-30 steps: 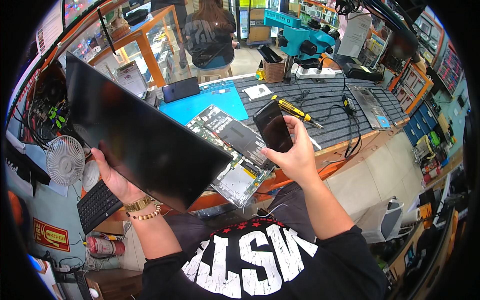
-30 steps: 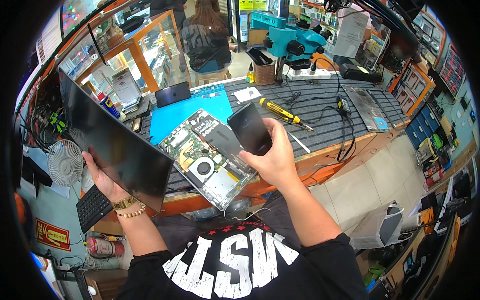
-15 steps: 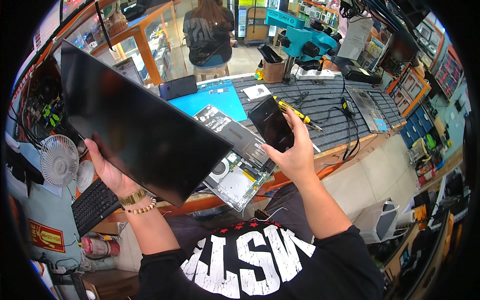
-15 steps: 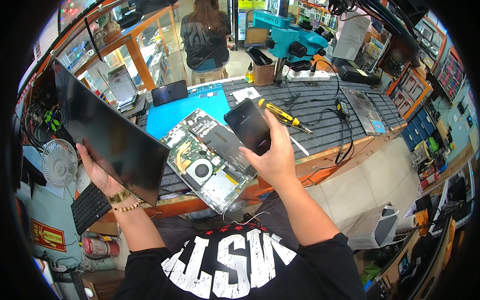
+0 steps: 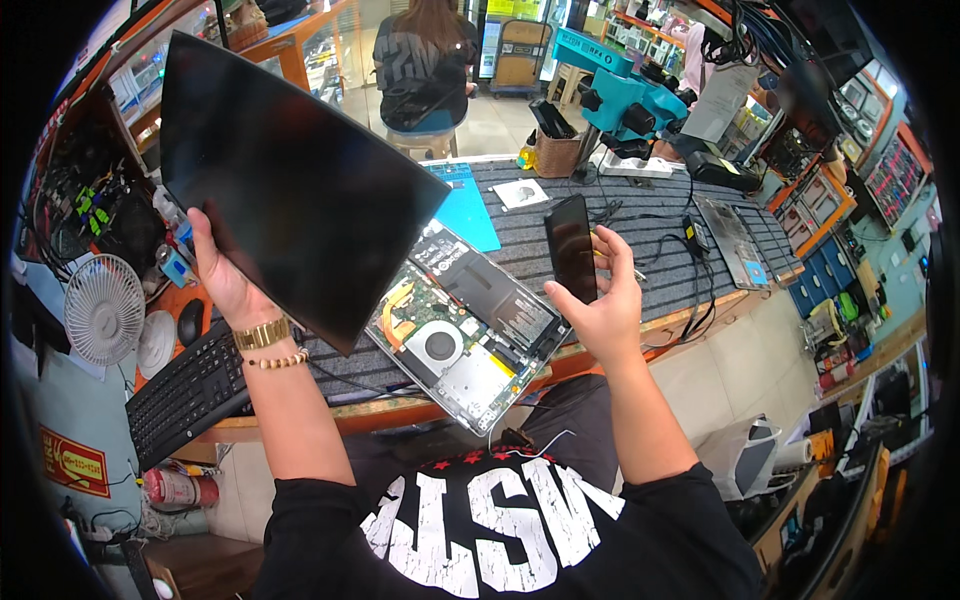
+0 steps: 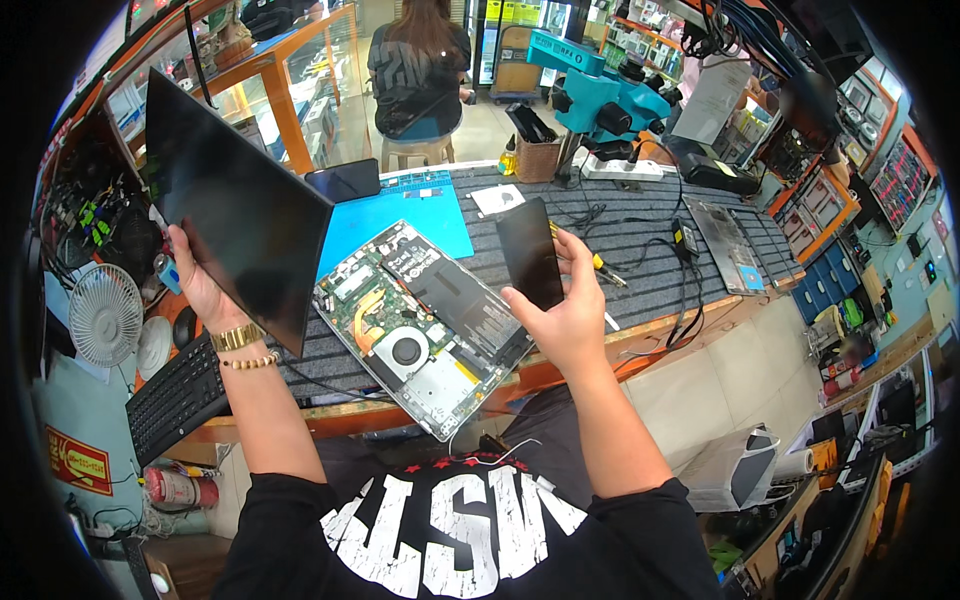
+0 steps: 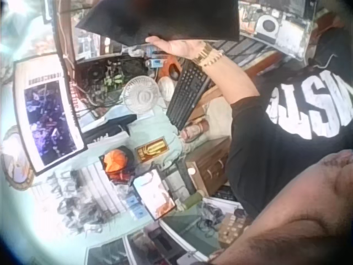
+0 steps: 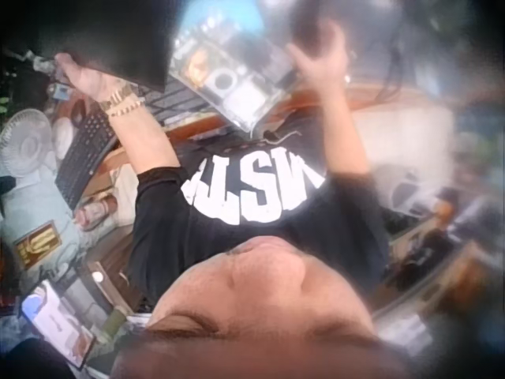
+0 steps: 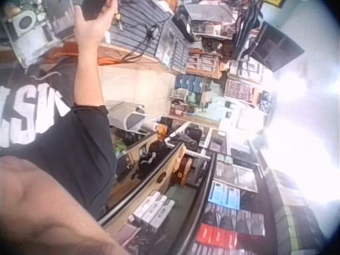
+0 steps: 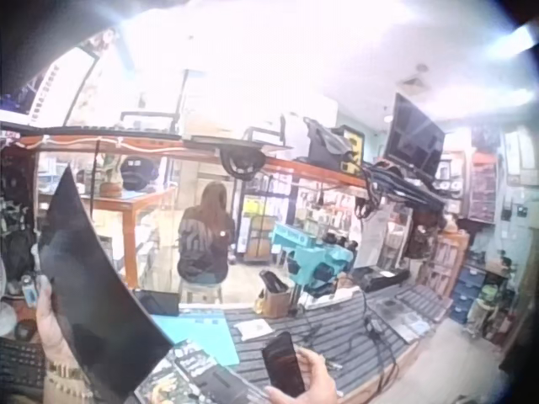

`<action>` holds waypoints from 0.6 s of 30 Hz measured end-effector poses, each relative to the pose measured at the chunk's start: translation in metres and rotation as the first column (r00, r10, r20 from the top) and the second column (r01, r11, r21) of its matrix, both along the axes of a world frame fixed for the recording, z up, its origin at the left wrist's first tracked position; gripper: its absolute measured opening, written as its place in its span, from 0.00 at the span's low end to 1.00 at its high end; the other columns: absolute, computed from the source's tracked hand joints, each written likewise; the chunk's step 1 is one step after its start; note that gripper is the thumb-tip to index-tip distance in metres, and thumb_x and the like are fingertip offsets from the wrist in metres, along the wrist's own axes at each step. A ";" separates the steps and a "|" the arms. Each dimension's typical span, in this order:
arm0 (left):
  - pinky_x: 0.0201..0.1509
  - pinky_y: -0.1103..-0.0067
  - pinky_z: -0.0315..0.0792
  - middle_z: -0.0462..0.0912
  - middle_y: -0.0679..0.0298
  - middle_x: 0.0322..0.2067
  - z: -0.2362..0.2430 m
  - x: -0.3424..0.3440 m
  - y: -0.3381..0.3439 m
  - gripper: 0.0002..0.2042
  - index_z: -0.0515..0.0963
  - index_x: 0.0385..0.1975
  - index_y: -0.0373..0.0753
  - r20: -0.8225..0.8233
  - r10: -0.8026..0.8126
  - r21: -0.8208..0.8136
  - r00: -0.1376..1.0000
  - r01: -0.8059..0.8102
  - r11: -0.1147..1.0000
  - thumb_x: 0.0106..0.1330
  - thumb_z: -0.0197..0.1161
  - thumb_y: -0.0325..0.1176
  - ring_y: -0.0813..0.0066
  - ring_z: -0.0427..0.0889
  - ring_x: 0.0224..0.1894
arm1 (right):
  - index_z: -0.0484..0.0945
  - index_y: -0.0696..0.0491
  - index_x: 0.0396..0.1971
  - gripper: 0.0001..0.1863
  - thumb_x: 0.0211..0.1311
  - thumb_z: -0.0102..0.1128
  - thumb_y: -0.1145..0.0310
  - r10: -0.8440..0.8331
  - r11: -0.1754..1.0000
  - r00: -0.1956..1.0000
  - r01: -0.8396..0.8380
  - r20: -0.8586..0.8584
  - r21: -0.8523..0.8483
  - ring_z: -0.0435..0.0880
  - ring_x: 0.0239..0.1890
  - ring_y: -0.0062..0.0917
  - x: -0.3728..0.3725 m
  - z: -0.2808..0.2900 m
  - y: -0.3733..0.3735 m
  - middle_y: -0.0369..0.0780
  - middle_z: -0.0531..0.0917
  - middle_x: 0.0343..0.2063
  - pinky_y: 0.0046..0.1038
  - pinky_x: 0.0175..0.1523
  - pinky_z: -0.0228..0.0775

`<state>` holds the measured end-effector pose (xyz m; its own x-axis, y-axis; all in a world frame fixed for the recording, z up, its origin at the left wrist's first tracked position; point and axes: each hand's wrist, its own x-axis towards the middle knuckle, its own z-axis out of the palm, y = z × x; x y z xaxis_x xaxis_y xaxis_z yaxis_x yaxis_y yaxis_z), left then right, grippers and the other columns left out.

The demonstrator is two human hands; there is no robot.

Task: The person disassembles a laptop screen assembly, wipes the screen surface with a cloth, uses a spray bottle and a small vacuum tool on the screen, and then continues wiping the surface by hand.

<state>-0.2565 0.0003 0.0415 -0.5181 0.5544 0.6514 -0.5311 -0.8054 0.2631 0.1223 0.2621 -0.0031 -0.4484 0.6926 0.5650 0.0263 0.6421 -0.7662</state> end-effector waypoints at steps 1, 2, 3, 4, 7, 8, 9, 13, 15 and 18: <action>0.79 0.57 0.76 0.89 0.55 0.66 -0.003 -0.009 0.004 0.21 0.87 0.65 0.37 -0.001 0.006 -0.010 1.000 -0.006 1.000 0.87 0.65 0.48 0.58 0.86 0.69 | 0.70 0.60 0.76 0.50 0.54 0.90 0.70 -0.048 0.994 0.998 0.045 0.028 0.104 0.89 0.61 0.35 -0.003 -0.002 0.003 0.49 0.86 0.62 0.36 0.62 0.87; 0.79 0.57 0.76 0.89 0.55 0.66 -0.009 -0.015 0.009 0.21 0.87 0.65 0.37 0.002 0.000 -0.002 1.000 0.000 1.000 0.87 0.65 0.48 0.58 0.86 0.69 | 0.71 0.60 0.75 0.49 0.53 0.90 0.70 -0.103 0.974 0.993 0.090 0.052 0.210 0.89 0.61 0.37 -0.005 -0.004 0.007 0.50 0.87 0.61 0.38 0.65 0.85; 0.77 0.58 0.78 0.89 0.54 0.66 -0.015 -0.021 0.015 0.22 0.86 0.65 0.37 0.032 0.036 -0.028 0.999 -0.035 0.999 0.87 0.64 0.48 0.57 0.87 0.67 | 0.74 0.60 0.73 0.48 0.51 0.90 0.69 -0.122 0.970 0.992 0.112 0.031 0.215 0.89 0.62 0.42 -0.008 -0.010 0.013 0.51 0.87 0.61 0.41 0.69 0.81; 0.74 0.59 0.80 0.89 0.53 0.66 -0.020 -0.027 0.020 0.22 0.85 0.65 0.36 0.061 0.073 -0.054 0.996 -0.069 0.996 0.87 0.63 0.49 0.57 0.89 0.66 | 0.74 0.60 0.73 0.48 0.51 0.90 0.69 -0.126 0.968 0.991 0.116 0.032 0.222 0.89 0.62 0.42 -0.009 -0.011 0.016 0.51 0.87 0.61 0.41 0.69 0.81; 0.72 0.60 0.82 0.90 0.53 0.65 -0.032 -0.035 0.026 0.23 0.85 0.65 0.35 0.152 0.155 -0.108 0.976 -0.140 0.984 0.88 0.62 0.50 0.57 0.90 0.65 | 0.77 0.59 0.70 0.47 0.49 0.91 0.69 -0.173 0.917 0.983 0.137 0.065 0.374 0.87 0.61 0.47 -0.018 -0.005 0.021 0.51 0.87 0.60 0.44 0.68 0.81; 0.72 0.60 0.82 0.90 0.53 0.65 -0.033 -0.034 0.027 0.23 0.85 0.65 0.35 0.162 0.152 -0.105 0.975 -0.136 0.985 0.88 0.62 0.50 0.57 0.90 0.65 | 0.77 0.59 0.70 0.47 0.49 0.91 0.69 -0.176 0.915 0.982 0.135 0.074 0.380 0.87 0.61 0.47 -0.020 -0.004 0.022 0.51 0.87 0.60 0.44 0.68 0.81; 0.72 0.60 0.83 0.90 0.53 0.65 -0.034 -0.035 0.024 0.24 0.85 0.66 0.35 0.130 0.122 -0.111 0.984 -0.108 0.988 0.88 0.61 0.50 0.57 0.90 0.64 | 0.77 0.59 0.70 0.46 0.49 0.91 0.69 -0.192 0.906 0.977 0.140 0.095 0.400 0.87 0.61 0.47 -0.023 -0.003 0.023 0.50 0.87 0.60 0.44 0.68 0.81; 0.72 0.60 0.84 0.91 0.53 0.63 -0.032 -0.020 0.019 0.25 0.85 0.67 0.35 0.101 0.130 -0.156 0.986 -0.114 0.981 0.89 0.59 0.51 0.57 0.91 0.64 | 0.78 0.58 0.68 0.45 0.48 0.91 0.69 -0.230 0.863 0.965 0.143 0.125 0.485 0.87 0.60 0.47 -0.033 -0.008 0.028 0.50 0.88 0.59 0.44 0.67 0.81; 0.73 0.58 0.82 0.89 0.52 0.66 -0.040 -0.033 0.016 0.25 0.85 0.67 0.35 0.086 0.071 -0.110 0.994 -0.061 0.992 0.89 0.59 0.51 0.56 0.89 0.66 | 0.78 0.58 0.68 0.45 0.48 0.91 0.69 -0.217 0.874 0.967 0.132 0.133 0.467 0.87 0.60 0.47 -0.043 -0.008 0.029 0.50 0.88 0.60 0.43 0.65 0.82; 0.75 0.56 0.81 0.88 0.52 0.67 -0.044 -0.039 0.015 0.24 0.85 0.67 0.36 0.062 -0.021 -0.073 0.998 0.026 0.997 0.89 0.59 0.51 0.54 0.88 0.67 | 0.78 0.58 0.68 0.44 0.48 0.92 0.70 -0.212 0.896 0.966 0.130 0.151 0.426 0.88 0.58 0.45 -0.052 -0.009 0.032 0.50 0.88 0.60 0.41 0.61 0.85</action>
<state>-0.2958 0.0158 -0.0030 -0.5418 0.6122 0.5759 -0.5667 -0.7721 0.2876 0.0706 0.2945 -0.0123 -0.4701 0.4940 0.7314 0.2812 0.8693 -0.4065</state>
